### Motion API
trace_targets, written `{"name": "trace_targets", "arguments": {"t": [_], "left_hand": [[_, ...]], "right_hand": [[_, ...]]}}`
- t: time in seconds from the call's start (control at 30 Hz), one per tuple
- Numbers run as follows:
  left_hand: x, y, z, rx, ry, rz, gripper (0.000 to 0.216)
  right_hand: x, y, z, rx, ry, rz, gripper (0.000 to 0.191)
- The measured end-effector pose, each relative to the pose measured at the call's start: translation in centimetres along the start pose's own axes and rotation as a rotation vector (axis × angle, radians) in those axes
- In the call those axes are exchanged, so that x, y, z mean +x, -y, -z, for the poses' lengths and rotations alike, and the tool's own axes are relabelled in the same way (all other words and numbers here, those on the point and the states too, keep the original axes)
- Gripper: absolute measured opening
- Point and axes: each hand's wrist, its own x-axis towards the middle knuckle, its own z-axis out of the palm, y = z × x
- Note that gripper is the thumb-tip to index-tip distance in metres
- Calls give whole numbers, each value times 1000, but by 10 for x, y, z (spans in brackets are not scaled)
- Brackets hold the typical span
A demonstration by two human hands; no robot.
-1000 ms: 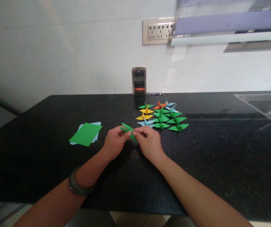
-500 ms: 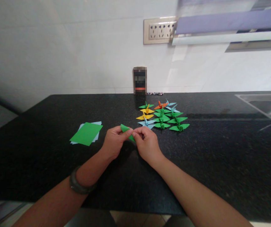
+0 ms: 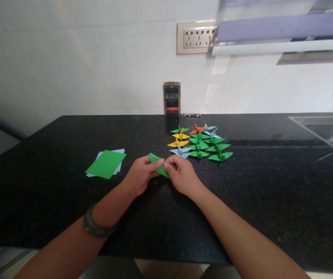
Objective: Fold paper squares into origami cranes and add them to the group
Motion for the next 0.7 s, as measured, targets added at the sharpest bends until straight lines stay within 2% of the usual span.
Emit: {"name": "trace_targets", "arguments": {"t": [0.2, 0.27, 0.37, 0.5, 0.7], "left_hand": [[1, -2, 4, 92, -26, 112, 21], [0, -3, 2, 78, -31, 128, 20], [0, -3, -1, 33, -104, 107, 17], [2, -4, -1, 4, -149, 71, 12], [1, -4, 0, 37, -157, 84, 11]], "right_hand": [[3, -8, 2, -61, -32, 33, 15], [4, -8, 5, -111, -102, 119, 12], [4, -7, 11, -213, -183, 329, 9], [4, -5, 15, -374, -73, 572, 10], [6, -7, 14, -487, 17, 660, 14]]}}
